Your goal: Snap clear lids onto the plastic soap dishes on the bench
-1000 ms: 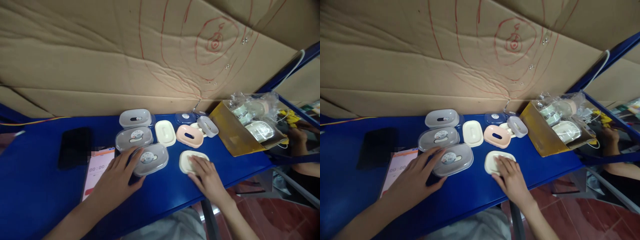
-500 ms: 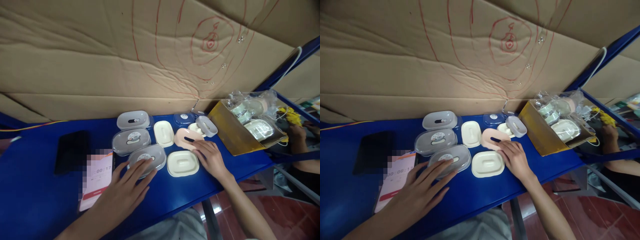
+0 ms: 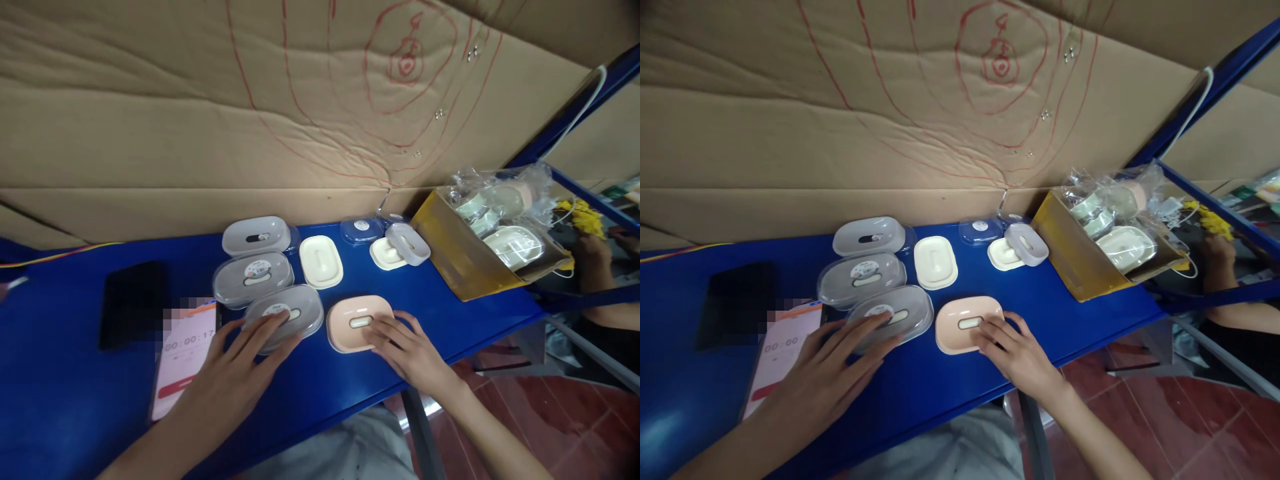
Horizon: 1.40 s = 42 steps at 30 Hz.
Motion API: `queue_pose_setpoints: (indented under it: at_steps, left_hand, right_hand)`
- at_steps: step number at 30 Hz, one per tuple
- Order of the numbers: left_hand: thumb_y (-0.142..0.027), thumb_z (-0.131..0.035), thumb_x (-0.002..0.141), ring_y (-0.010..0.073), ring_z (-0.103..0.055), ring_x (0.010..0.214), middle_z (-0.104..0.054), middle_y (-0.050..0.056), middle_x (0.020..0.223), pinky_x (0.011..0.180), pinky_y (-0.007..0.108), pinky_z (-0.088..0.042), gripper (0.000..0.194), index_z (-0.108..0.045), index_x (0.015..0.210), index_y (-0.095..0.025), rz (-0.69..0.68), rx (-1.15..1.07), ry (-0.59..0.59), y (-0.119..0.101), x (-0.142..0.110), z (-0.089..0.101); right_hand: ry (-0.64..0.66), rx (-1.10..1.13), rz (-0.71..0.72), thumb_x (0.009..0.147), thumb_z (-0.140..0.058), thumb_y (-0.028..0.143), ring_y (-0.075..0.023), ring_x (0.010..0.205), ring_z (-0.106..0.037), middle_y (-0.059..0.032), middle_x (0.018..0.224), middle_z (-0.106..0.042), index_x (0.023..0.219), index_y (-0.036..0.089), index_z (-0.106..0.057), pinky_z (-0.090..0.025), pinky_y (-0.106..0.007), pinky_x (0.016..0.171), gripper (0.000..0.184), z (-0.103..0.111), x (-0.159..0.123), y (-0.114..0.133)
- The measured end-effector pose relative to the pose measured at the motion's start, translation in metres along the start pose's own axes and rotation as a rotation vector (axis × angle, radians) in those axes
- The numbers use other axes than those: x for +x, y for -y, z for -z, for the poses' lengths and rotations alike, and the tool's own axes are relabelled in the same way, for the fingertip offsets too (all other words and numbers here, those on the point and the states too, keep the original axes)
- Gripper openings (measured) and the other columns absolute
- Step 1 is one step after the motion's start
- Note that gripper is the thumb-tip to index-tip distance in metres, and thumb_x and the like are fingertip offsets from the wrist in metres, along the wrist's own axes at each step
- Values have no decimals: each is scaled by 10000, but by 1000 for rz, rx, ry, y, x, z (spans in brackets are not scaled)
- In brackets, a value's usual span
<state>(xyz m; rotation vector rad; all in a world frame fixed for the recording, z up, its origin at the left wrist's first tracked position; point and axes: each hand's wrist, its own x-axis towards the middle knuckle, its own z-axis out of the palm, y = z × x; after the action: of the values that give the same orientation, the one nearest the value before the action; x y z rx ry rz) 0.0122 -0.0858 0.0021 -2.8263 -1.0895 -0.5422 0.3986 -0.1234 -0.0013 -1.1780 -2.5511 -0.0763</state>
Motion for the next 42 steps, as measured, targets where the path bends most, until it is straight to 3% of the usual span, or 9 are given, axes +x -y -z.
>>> queue_pose_setpoints:
  at_steps: [7, 12, 16, 19, 22, 27, 31, 37, 42]
  left_hand:
    - [14, -455, 1044, 307, -521, 1595, -541, 102, 1723, 1340, 579, -383, 693, -537, 1654, -306, -71, -121, 63, -15, 32, -9]
    - [-284, -564, 1142, 357, -365, 1692, -377, 181, 1814, 1366, 595, -372, 534, -505, 1667, -204, -262, -379, 106, -40, 92, -4]
    - [-477, -726, 1062, 348, -545, 1562, -570, 136, 1681, 1300, 585, -470, 673, -500, 1662, -274, -235, -441, 168, -39, 79, 14]
    - [-434, -740, 1036, 358, -642, 1420, -622, 130, 1617, 1118, 531, -591, 742, -437, 1696, -286, -103, -290, 131, -24, 41, 16]
    - [-359, -648, 1070, 337, -727, 1228, -713, 117, 1446, 981, 485, -622, 472, -594, 1531, -276, -18, -156, 114, -6, 12, 10]
    - [-392, -615, 1093, 331, -743, 1228, -687, 131, 1457, 1000, 465, -635, 337, -663, 1403, -269, 32, -146, 97, 15, 6, 1]
    - [-459, -672, 1077, 356, -743, 1245, -693, 150, 1432, 1003, 497, -655, 354, -660, 1361, -247, 55, -144, 53, 21, 6, -4]
    - [-418, -694, 1067, 344, -748, 1230, -692, 150, 1401, 1006, 498, -677, 313, -637, 1316, -238, 62, -178, 24, 23, -2, -8]
    - [-375, -757, 1020, 376, -695, 1354, -598, 154, 1580, 1063, 549, -665, 351, -653, 1339, -271, 79, -236, 32, 26, -4, -10]
  right_hand:
    - [-49, 55, 95, 1137, -619, 255, -228, 1240, -748, -31, 1283, -847, 1286, 245, -762, -549, -426, 1018, 207, 6, -22, 42]
    - [-130, 77, 71, 1155, -593, 299, -232, 1266, -734, -9, 1271, -850, 1280, 267, -756, -583, -418, 1029, 208, -19, -5, 74]
    - [-93, 190, 5, 1176, -527, 328, -246, 1388, -682, -62, 1387, -803, 1380, 229, -706, -552, -459, 1183, 289, -20, 28, 70]
    - [-49, 242, 11, 1169, -468, 217, -249, 1464, -636, -100, 1473, -756, 1396, 199, -698, -552, -462, 1208, 323, -16, 60, 55]
    - [-54, 204, -34, 1155, -460, 180, -278, 1474, -635, -146, 1543, -708, 1430, 153, -694, -545, -468, 1233, 362, -24, 98, 37]
    - [15, 102, -237, 1167, -522, 333, -377, 1524, -589, -213, 1595, -655, 1553, 156, -629, -512, -599, 1242, 438, -44, 145, 14]
    - [12, 115, -228, 1192, -462, 396, -330, 1442, -657, -159, 1467, -747, 1486, 198, -673, -530, -545, 1217, 412, -43, 149, -10]
    - [145, -18, -386, 1053, -542, 121, -449, 1628, -438, -219, 1759, -463, 1696, 180, -467, -388, -735, 1277, 650, -35, 161, -110]
    - [307, 29, -303, 929, -814, 160, -443, 1547, -531, -210, 1633, -597, 1639, 188, -564, -407, -673, 1272, 753, -24, 192, -164]
